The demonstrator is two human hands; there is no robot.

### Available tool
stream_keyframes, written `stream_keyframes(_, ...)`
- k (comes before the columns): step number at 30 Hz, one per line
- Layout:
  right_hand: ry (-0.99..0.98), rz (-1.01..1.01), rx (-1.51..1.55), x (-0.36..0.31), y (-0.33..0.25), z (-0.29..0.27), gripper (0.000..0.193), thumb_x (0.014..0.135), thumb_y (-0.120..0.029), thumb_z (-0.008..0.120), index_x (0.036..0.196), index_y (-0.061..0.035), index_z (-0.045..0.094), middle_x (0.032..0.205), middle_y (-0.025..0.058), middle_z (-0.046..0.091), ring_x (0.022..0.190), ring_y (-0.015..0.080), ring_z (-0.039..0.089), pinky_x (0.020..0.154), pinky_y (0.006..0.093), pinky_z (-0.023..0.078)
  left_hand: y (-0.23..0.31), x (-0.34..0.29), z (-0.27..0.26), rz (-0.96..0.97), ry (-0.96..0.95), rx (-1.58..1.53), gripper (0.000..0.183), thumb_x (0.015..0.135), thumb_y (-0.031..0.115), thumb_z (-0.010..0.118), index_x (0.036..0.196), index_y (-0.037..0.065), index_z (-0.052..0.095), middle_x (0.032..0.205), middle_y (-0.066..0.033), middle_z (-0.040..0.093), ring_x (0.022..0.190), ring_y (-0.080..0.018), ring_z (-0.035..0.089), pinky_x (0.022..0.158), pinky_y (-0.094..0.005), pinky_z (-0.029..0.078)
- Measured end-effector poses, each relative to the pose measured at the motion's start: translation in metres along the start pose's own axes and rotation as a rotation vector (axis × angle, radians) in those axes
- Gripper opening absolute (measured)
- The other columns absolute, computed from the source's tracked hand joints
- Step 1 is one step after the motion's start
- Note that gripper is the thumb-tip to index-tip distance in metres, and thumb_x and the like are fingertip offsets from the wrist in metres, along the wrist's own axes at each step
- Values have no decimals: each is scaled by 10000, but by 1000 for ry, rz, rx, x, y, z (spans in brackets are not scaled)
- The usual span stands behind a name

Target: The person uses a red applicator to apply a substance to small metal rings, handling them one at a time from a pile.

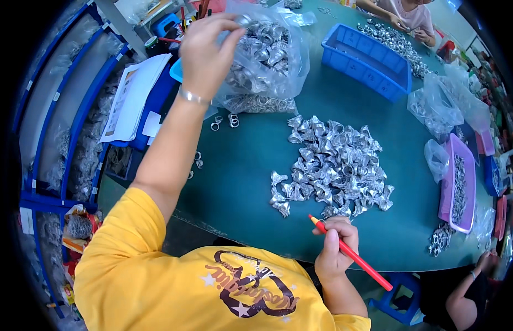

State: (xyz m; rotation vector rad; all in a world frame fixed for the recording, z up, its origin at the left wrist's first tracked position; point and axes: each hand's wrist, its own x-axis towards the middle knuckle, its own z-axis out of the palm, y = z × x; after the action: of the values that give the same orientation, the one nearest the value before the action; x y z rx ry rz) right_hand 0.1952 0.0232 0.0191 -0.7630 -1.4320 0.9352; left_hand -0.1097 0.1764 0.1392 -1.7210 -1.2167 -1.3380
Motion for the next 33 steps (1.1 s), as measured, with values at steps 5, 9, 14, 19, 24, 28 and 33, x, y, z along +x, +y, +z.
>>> stream_keyframes(5, 57, 39, -8, -3, 1, -7, 133, 913, -138, 472, 891, -7, 487, 759, 117, 556, 676, 165, 524, 664, 283, 430, 8, -18, 3, 207, 92, 70, 78, 710, 14, 701, 770, 37, 658, 829, -66, 657, 742, -219, 615, 643, -283, 483)
stream_keyframes(9, 37, 116, 22, -2, 1, -9, 128, 915, -111, 467, 925, 14, 495, 821, 129, 549, 676, 165, 545, 666, 270, 441, 66, -89, -11, -164, -744, -517, 153, 752, 174, 713, 758, 54, 617, 765, -84, 605, 700, -227, 588, 636, -318, 473)
stream_keyframes(14, 34, 163, 46, -1, 0, -3, 118, 919, -93, 458, 931, 18, 498, 829, 126, 559, 683, 158, 559, 671, 266, 450, 83, -175, -19, -491, -1153, -541, 237, 747, 209, 729, 852, 29, 616, 854, -106, 562, 747, -251, 574, 673, -335, 468)
stream_keyframes(19, -11, 233, 27, -3, 3, -3, 121, 922, -80, 482, 966, 27, 514, 883, 130, 585, 778, 161, 614, 715, 265, 484, 99, -175, -38, -474, -783, -633, 204, 779, 84, 700, 911, 8, 563, 968, -113, 570, 875, -218, 610, 744, -306, 494)
stream_keyframes(24, -123, 254, 21, 1, 2, 11, 192, 925, -109, 518, 1045, 42, 525, 947, 158, 627, 838, 179, 623, 766, 280, 491, 144, -159, -66, -1113, -854, -1233, 391, 750, -29, 716, 1051, 21, 471, 1006, -77, 564, 909, -130, 593, 729, -237, 502)
stream_keyframes(28, -193, 228, -50, 0, 4, 12, 216, 927, -117, 519, 1075, 41, 515, 987, 171, 623, 872, 189, 611, 789, 286, 485, 150, -164, -73, -1007, -922, -1161, 421, 714, 15, 768, 1055, 21, 521, 990, -52, 579, 842, -93, 578, 678, -210, 477)
stream_keyframes(33, -89, 172, 74, -4, 1, 10, 163, 907, -51, 511, 1046, 26, 472, 910, 153, 617, 831, 190, 609, 747, 291, 482, 152, -164, -74, -1072, -984, -1169, 376, 720, -9, 753, 1041, 11, 559, 1016, -63, 586, 887, -104, 586, 727, -225, 490)
